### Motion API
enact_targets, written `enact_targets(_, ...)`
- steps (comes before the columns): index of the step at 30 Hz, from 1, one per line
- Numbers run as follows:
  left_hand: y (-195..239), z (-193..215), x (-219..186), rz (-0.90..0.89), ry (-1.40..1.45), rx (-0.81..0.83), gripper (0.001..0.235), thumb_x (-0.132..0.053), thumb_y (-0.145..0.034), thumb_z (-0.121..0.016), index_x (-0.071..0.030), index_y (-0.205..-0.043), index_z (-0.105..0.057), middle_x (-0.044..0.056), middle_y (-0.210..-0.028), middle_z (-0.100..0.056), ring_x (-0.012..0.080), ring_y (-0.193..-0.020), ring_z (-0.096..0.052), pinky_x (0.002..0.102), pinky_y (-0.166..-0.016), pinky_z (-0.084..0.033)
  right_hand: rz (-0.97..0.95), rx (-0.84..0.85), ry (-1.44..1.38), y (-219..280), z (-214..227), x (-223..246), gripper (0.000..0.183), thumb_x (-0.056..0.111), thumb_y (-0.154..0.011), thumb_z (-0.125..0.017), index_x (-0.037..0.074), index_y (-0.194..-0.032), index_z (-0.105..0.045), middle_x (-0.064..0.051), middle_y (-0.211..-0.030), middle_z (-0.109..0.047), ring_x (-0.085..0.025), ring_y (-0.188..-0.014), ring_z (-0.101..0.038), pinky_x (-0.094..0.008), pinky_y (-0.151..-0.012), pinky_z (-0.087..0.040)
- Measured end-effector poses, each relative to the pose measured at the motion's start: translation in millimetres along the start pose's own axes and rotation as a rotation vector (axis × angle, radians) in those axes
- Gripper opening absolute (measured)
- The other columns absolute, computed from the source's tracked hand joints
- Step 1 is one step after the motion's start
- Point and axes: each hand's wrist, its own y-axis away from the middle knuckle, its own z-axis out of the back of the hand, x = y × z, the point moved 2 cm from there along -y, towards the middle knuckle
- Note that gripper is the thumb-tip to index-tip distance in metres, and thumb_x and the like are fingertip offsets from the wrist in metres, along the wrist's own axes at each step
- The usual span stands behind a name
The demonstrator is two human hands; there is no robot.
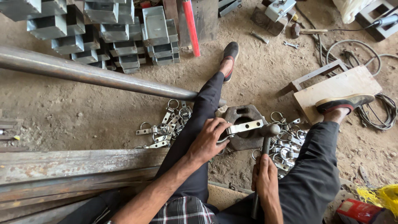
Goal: The person uses a hammer to drive a metal pin into a hinged bracket held in a jig on the floor, then flips the bracket over to continue the process.
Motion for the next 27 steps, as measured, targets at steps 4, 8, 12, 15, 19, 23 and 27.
enact_targets(4, 0.1, -4.3, -1.6, 0.036, -0.036, 0.028, 0.058, -0.013, -0.078, -0.088, -0.001, -0.129, -0.065, 0.013, -0.128, -0.056, 0.0298, -0.117, -0.055, 0.040, -0.104, -0.053, 0.015, -0.018, 0.034, 1.8, -0.5, 0.1, 0.041, 0.043, -0.107, -0.037, 0.008, -0.087, -0.048, 0.002, -0.054, -0.041, -0.011, -0.038, -0.037, -0.028, -0.032, -0.035)
enact_targets(8, -1.5, -2.4, -4.1, 0.038, -0.022, 0.020, 0.056, -0.013, -0.077, -0.088, -0.004, -0.129, -0.067, 0.011, -0.130, -0.058, 0.0293, -0.119, -0.056, 0.040, -0.107, -0.051, 0.021, -0.034, 0.049, 7.9, -1.8, 12.0, 0.043, 0.042, -0.108, -0.037, 0.007, -0.087, -0.051, 0.002, -0.054, -0.042, -0.010, -0.038, -0.038, -0.029, -0.030, -0.036)
enact_targets(12, -1.6, 0.8, -1.0, 0.067, 0.051, 0.047, 0.054, -0.011, -0.079, -0.086, -0.004, -0.129, -0.068, 0.010, -0.130, -0.059, 0.0293, -0.118, -0.057, 0.040, -0.106, -0.052, 0.149, -0.043, 0.068, 24.8, 4.5, 22.0, 0.040, 0.040, -0.106, -0.035, 0.009, -0.092, -0.056, 0.002, -0.053, -0.044, -0.009, -0.036, -0.039, -0.028, -0.028, -0.034)
enact_targets(15, -1.8, 5.9, -2.5, 0.065, 0.069, 0.033, 0.050, -0.010, -0.078, -0.085, -0.004, -0.125, -0.070, 0.010, -0.128, -0.060, 0.0298, -0.118, -0.057, 0.042, -0.106, -0.051, 0.296, -0.035, 0.089, 28.4, -1.9, 27.7, 0.039, 0.039, -0.106, -0.034, 0.009, -0.094, -0.056, 0.003, -0.056, -0.047, -0.009, -0.037, -0.042, -0.026, -0.029, -0.037)
enact_targets(19, -3.1, 7.5, -6.2, 0.065, 0.068, 0.014, 0.049, -0.009, -0.079, -0.085, -0.004, -0.125, -0.070, 0.009, -0.127, -0.062, 0.0292, -0.118, -0.058, 0.041, -0.107, -0.052, 0.148, 0.035, 0.219, 25.6, -21.4, 24.8, 0.038, 0.037, -0.107, -0.039, 0.005, -0.094, -0.056, 0.002, -0.061, -0.048, -0.010, -0.044, -0.043, -0.028, -0.033, -0.037)
enact_targets(23, -11.1, 12.9, -8.1, 0.034, 0.037, -0.004, 0.046, -0.010, -0.078, -0.086, -0.006, -0.122, -0.072, 0.008, -0.126, -0.063, 0.0293, -0.119, -0.058, 0.040, -0.106, -0.051, -0.046, -0.004, 0.268, 21.3, -16.9, 41.7, 0.044, 0.040, -0.108, -0.037, 0.006, -0.088, -0.057, 0.001, -0.058, -0.050, -0.011, -0.045, -0.044, -0.029, -0.036, -0.038)
enact_targets(27, -10.7, 12.8, -13.5, 0.065, 0.044, 0.046, 0.049, -0.009, -0.075, -0.086, -0.005, -0.122, -0.072, 0.009, -0.124, -0.062, 0.0294, -0.115, -0.057, 0.040, -0.105, -0.050, 0.238, -0.124, 0.258, 35.0, 6.6, 75.2, 0.046, 0.040, -0.108, -0.042, 0.006, -0.080, -0.055, 0.002, -0.056, -0.046, -0.008, -0.046, -0.040, -0.027, -0.039, -0.032)
